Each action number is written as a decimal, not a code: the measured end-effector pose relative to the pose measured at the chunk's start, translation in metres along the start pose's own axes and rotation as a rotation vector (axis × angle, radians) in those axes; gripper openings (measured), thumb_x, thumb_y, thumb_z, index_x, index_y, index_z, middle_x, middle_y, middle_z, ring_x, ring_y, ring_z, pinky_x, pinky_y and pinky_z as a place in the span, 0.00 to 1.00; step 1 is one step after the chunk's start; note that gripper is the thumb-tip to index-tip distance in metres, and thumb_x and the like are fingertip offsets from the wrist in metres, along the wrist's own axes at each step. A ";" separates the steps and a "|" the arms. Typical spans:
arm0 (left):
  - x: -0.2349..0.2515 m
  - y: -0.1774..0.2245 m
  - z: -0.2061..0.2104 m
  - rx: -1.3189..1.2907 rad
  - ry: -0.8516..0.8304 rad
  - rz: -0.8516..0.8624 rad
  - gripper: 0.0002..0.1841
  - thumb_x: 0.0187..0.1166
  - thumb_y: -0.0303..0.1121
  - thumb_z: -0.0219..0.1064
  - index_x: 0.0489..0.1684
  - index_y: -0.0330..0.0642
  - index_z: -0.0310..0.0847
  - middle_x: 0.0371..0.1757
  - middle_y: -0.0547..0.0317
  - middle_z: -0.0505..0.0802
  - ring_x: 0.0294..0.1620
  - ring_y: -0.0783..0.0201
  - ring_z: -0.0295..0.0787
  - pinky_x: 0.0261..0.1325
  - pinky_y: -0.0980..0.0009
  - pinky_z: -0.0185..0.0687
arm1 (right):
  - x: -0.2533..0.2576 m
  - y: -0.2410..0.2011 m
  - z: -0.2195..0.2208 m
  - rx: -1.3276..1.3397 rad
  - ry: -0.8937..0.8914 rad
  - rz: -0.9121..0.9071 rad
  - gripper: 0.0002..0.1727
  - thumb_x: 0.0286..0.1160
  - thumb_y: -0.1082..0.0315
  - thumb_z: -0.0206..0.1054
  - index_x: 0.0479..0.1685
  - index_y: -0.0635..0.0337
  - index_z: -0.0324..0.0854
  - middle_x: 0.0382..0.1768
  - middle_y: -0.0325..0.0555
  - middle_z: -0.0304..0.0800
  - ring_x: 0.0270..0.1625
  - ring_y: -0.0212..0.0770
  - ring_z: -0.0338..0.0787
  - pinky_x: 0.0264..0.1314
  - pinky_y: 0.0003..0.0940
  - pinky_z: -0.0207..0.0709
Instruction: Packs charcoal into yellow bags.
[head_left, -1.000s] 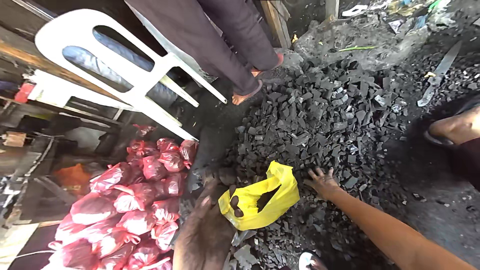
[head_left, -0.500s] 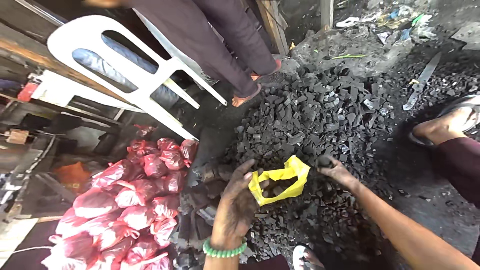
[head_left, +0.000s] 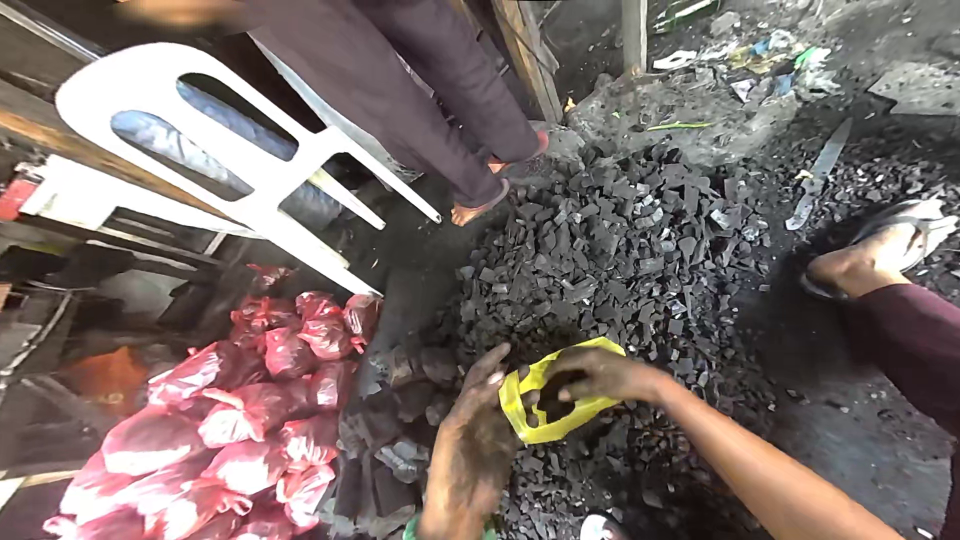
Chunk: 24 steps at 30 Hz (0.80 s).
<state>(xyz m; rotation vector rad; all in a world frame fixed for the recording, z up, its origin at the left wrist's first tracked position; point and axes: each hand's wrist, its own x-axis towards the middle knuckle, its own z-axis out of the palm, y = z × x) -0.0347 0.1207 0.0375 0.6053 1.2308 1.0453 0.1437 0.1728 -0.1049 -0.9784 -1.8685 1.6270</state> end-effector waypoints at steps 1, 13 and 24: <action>0.000 0.001 -0.003 -0.027 -0.003 0.006 0.21 0.80 0.34 0.55 0.72 0.44 0.75 0.43 0.48 0.94 0.35 0.58 0.94 0.36 0.67 0.91 | -0.004 0.006 -0.011 0.171 0.137 -0.012 0.14 0.81 0.71 0.67 0.60 0.68 0.87 0.57 0.57 0.91 0.56 0.47 0.90 0.64 0.47 0.83; 0.003 0.009 -0.027 0.003 -0.095 0.040 0.21 0.81 0.40 0.62 0.71 0.47 0.74 0.59 0.51 0.93 0.47 0.58 0.95 0.45 0.64 0.92 | 0.082 0.132 -0.032 -0.210 0.642 0.832 0.65 0.61 0.41 0.82 0.97 0.54 0.43 0.97 0.54 0.38 0.95 0.71 0.37 0.83 0.84 0.42; 0.003 0.010 -0.036 0.017 -0.163 0.030 0.24 0.80 0.47 0.68 0.71 0.48 0.76 0.60 0.49 0.93 0.48 0.56 0.95 0.48 0.62 0.92 | 0.001 0.155 -0.054 -0.494 0.120 0.558 0.47 0.76 0.48 0.72 0.93 0.54 0.56 0.91 0.55 0.59 0.92 0.62 0.56 0.89 0.64 0.55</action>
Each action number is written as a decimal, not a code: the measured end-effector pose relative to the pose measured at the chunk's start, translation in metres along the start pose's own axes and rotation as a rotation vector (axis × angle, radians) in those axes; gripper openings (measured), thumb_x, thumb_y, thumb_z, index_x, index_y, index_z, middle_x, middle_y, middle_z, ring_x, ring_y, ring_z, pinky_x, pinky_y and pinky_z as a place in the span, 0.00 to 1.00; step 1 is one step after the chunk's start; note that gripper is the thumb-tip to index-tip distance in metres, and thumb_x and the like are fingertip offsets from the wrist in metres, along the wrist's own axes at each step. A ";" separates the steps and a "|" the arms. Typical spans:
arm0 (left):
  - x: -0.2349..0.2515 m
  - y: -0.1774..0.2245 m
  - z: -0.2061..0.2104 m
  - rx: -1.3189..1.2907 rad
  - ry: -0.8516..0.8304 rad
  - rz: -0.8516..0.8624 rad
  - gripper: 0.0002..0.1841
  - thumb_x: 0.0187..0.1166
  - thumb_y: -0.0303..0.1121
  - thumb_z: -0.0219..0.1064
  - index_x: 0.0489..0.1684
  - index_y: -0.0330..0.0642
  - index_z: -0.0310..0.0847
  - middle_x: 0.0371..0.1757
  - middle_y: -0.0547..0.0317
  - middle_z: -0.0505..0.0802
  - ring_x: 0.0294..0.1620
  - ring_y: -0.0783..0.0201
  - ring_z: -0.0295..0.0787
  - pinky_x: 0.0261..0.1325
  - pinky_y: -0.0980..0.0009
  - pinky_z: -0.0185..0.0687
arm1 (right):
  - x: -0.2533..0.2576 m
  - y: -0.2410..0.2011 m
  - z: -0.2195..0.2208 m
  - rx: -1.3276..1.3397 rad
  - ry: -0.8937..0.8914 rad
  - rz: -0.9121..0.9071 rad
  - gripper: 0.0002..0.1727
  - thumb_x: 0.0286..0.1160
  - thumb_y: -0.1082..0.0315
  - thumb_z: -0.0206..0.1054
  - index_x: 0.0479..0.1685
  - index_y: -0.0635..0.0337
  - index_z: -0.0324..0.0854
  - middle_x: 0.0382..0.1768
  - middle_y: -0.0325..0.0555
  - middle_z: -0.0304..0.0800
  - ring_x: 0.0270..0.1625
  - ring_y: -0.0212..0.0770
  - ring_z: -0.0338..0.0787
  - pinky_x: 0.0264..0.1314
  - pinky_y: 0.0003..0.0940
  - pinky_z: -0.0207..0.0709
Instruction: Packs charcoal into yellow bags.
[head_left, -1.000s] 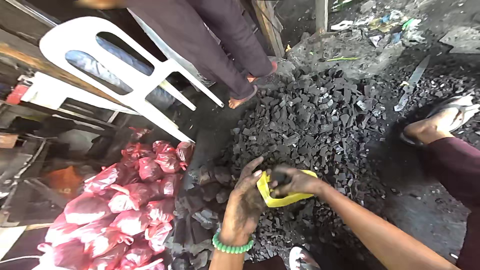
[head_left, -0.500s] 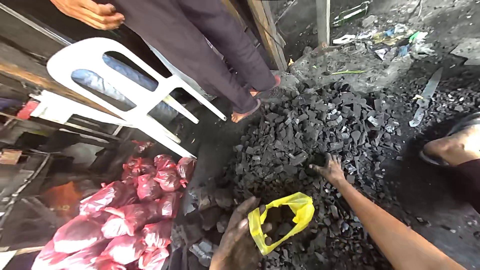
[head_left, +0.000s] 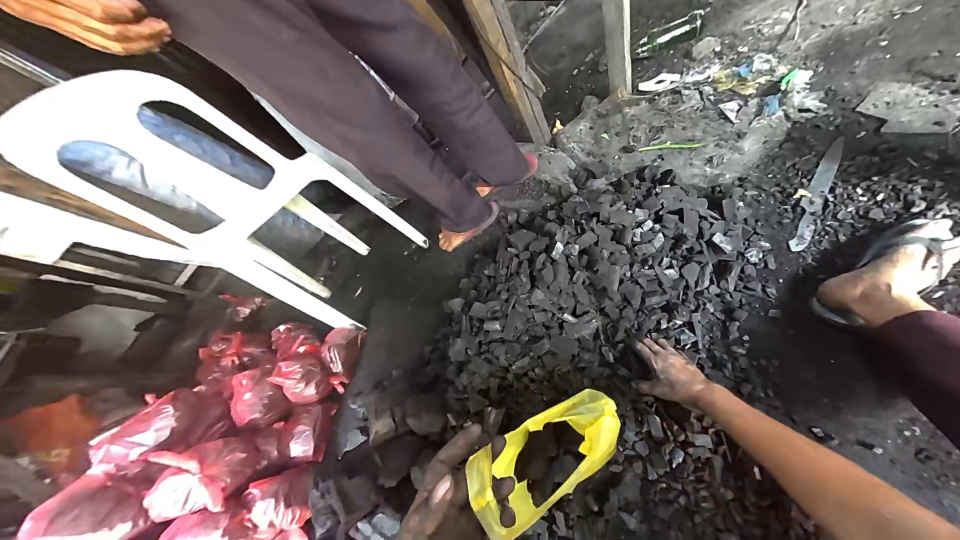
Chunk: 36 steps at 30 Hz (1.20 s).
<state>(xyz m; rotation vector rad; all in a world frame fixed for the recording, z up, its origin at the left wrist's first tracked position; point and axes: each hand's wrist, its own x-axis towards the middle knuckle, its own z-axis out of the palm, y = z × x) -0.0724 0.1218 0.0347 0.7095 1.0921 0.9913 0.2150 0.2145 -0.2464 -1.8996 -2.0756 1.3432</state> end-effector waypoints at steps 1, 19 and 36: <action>0.000 0.001 0.001 -0.006 -0.003 -0.001 0.24 0.79 0.47 0.69 0.71 0.48 0.76 0.60 0.48 0.93 0.48 0.56 0.95 0.48 0.62 0.92 | -0.001 0.001 -0.005 0.002 0.009 -0.034 0.44 0.76 0.47 0.73 0.91 0.53 0.62 0.88 0.54 0.65 0.91 0.60 0.61 0.88 0.61 0.58; -0.001 0.005 -0.002 -0.031 0.055 -0.009 0.25 0.77 0.45 0.71 0.70 0.46 0.76 0.59 0.47 0.93 0.48 0.54 0.95 0.46 0.61 0.93 | 0.010 -0.012 0.003 0.013 -0.105 0.114 0.50 0.65 0.45 0.81 0.92 0.38 0.61 0.92 0.57 0.54 0.90 0.72 0.55 0.78 0.75 0.64; 0.005 -0.002 0.019 0.048 0.169 0.022 0.19 0.84 0.38 0.53 0.67 0.44 0.79 0.42 0.49 0.95 0.38 0.58 0.96 0.40 0.65 0.93 | -0.060 -0.016 0.030 0.385 -0.064 -0.002 0.27 0.69 0.63 0.80 0.70 0.57 0.84 0.68 0.61 0.86 0.71 0.61 0.84 0.76 0.63 0.72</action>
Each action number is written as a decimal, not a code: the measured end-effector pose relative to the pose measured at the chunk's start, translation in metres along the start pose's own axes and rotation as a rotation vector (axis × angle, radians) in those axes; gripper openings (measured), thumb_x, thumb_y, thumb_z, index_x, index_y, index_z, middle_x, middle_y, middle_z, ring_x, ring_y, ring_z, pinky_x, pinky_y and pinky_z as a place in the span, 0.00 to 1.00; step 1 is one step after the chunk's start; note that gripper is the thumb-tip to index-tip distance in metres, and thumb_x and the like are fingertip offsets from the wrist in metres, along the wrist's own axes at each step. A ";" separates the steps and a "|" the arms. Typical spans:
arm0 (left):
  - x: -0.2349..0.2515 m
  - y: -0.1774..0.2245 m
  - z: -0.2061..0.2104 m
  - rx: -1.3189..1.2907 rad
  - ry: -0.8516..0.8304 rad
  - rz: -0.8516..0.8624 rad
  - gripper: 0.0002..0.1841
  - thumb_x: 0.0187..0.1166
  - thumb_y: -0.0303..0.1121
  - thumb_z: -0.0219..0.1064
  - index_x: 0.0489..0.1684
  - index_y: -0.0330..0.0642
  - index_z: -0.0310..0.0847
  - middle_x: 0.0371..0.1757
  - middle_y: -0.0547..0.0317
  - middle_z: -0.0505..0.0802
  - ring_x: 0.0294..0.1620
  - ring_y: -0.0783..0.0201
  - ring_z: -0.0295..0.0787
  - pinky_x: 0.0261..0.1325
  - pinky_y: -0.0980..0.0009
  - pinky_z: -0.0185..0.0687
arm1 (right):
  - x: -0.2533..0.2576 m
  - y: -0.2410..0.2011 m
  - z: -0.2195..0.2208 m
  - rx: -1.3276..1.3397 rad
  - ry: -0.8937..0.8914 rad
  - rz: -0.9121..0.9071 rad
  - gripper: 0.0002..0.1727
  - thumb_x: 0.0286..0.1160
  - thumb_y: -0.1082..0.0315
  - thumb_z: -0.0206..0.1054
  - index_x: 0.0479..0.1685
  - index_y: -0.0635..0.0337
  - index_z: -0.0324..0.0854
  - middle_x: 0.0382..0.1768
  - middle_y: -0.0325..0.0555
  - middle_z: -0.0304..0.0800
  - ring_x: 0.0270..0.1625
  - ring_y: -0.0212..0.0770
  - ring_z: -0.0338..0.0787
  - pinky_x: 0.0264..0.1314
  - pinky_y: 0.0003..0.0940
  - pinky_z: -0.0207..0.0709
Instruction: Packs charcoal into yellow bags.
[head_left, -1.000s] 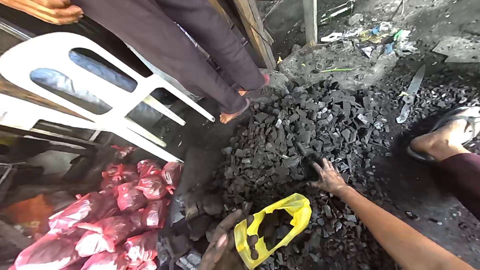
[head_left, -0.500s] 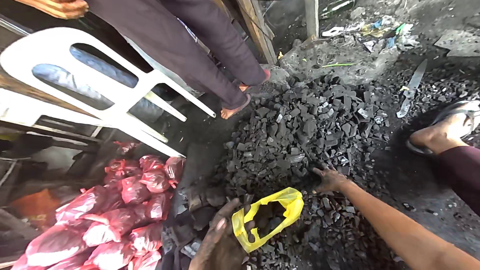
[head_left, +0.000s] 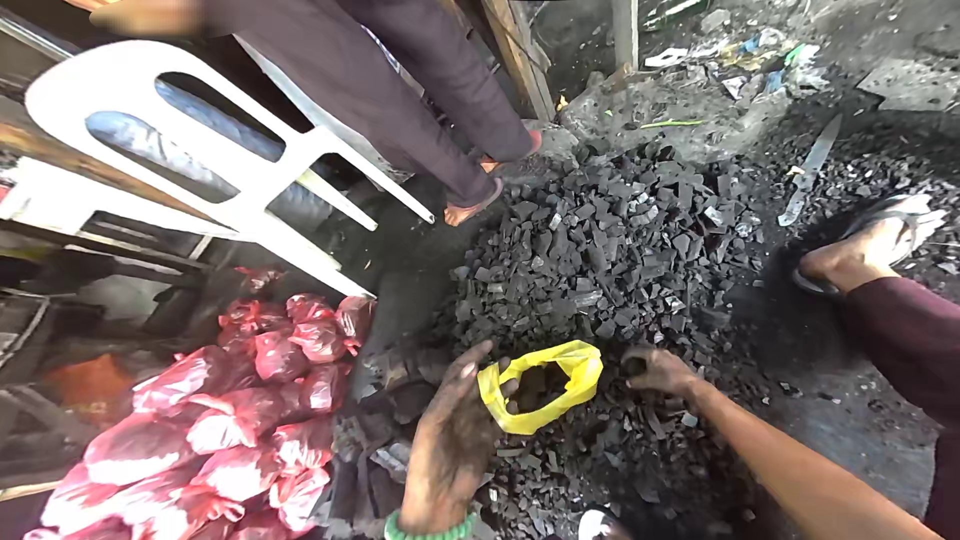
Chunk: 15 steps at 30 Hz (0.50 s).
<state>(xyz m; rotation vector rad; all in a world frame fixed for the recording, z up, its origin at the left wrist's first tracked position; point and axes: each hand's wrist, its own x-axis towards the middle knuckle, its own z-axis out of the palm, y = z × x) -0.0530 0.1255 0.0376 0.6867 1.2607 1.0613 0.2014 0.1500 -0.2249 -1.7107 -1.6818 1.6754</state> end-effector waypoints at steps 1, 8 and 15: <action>-0.001 -0.001 0.003 0.019 -0.011 0.003 0.20 0.82 0.39 0.55 0.68 0.44 0.79 0.43 0.50 0.95 0.38 0.59 0.96 0.40 0.66 0.93 | -0.005 0.005 -0.005 0.226 0.069 -0.066 0.23 0.69 0.70 0.79 0.65 0.64 0.85 0.60 0.60 0.89 0.63 0.55 0.87 0.72 0.56 0.76; -0.001 -0.011 0.019 0.091 -0.149 -0.028 0.23 0.81 0.41 0.59 0.75 0.49 0.75 0.49 0.50 0.95 0.39 0.63 0.95 0.36 0.73 0.90 | -0.054 -0.066 -0.019 1.143 -0.179 -0.312 0.28 0.60 0.55 0.74 0.64 0.47 0.78 0.47 0.43 0.93 0.38 0.38 0.94 0.34 0.33 0.89; 0.001 -0.022 0.034 0.205 -0.165 -0.094 0.24 0.81 0.39 0.55 0.78 0.48 0.72 0.47 0.51 0.94 0.39 0.63 0.93 0.39 0.70 0.89 | -0.035 -0.122 0.033 0.509 -0.042 -0.219 0.29 0.83 0.55 0.68 0.81 0.55 0.73 0.68 0.63 0.84 0.68 0.57 0.85 0.73 0.57 0.76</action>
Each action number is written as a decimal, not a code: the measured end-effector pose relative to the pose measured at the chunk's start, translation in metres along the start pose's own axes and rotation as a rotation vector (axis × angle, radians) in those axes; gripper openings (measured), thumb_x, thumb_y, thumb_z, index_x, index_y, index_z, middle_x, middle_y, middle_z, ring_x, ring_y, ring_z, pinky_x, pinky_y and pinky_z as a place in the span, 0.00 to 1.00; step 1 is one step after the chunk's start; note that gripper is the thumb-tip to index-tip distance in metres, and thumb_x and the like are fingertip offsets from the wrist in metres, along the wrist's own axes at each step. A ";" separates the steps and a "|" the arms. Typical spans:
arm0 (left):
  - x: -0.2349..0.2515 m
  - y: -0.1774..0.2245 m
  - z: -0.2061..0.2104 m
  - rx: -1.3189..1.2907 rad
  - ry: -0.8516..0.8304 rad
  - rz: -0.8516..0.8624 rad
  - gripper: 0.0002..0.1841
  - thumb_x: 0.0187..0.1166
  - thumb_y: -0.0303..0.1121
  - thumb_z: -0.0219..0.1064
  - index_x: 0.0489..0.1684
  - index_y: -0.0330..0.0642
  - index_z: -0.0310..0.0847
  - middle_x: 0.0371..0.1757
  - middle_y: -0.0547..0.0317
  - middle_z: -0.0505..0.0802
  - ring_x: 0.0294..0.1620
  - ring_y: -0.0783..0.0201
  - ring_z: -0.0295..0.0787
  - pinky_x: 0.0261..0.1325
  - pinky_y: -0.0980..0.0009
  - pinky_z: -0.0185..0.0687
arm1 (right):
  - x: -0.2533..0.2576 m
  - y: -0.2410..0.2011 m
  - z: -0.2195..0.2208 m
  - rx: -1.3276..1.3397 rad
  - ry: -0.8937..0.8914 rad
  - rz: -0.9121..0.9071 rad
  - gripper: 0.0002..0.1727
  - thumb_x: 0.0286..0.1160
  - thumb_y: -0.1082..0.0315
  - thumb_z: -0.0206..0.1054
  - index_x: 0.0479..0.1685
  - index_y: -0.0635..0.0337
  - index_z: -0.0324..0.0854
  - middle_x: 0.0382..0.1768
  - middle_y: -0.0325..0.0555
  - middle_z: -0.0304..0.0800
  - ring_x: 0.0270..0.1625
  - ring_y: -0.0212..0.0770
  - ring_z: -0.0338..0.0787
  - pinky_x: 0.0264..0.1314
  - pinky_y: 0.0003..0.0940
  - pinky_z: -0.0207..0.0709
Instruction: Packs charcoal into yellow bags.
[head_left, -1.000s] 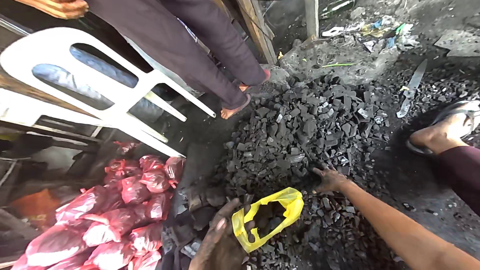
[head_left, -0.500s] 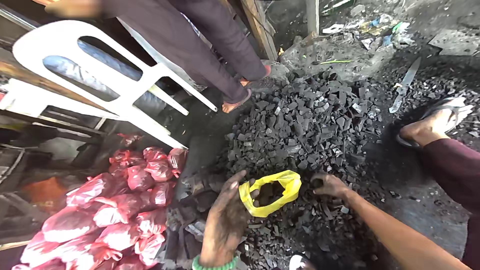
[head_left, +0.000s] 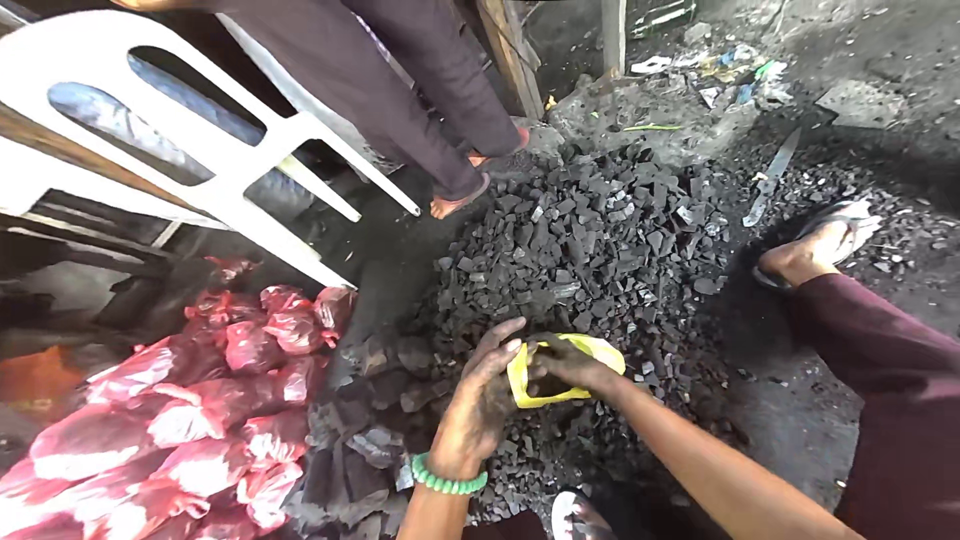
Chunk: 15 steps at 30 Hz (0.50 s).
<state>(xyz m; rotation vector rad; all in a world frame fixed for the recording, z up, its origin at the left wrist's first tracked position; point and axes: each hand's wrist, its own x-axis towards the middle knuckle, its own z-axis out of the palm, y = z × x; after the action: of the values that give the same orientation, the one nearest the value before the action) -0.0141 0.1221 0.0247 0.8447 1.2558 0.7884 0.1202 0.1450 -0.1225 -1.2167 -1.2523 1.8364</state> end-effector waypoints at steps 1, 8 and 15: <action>0.000 -0.001 0.002 0.011 0.034 -0.016 0.23 0.84 0.38 0.53 0.77 0.47 0.73 0.47 0.51 0.93 0.39 0.63 0.92 0.39 0.70 0.88 | -0.005 -0.004 -0.004 -0.109 -0.057 -0.024 0.33 0.82 0.55 0.70 0.85 0.53 0.71 0.73 0.68 0.79 0.74 0.64 0.80 0.77 0.63 0.70; 0.002 -0.009 -0.010 -0.101 0.087 -0.047 0.22 0.85 0.37 0.49 0.75 0.44 0.73 0.47 0.48 0.95 0.38 0.60 0.95 0.37 0.70 0.91 | -0.029 0.036 -0.130 0.198 0.346 -0.038 0.20 0.91 0.62 0.56 0.74 0.61 0.77 0.54 0.54 0.92 0.51 0.45 0.93 0.52 0.45 0.88; 0.005 -0.002 -0.018 -0.231 0.071 -0.034 0.21 0.83 0.38 0.51 0.71 0.44 0.76 0.53 0.49 0.96 0.43 0.56 0.97 0.42 0.62 0.93 | 0.001 0.141 -0.269 -0.426 0.747 0.474 0.38 0.82 0.54 0.70 0.91 0.47 0.62 0.90 0.79 0.43 0.84 0.87 0.57 0.77 0.82 0.57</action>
<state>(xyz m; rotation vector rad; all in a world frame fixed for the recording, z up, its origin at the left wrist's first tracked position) -0.0312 0.1280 0.0188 0.6116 1.2109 0.9228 0.3685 0.1944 -0.2899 -2.3169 -0.9761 1.1775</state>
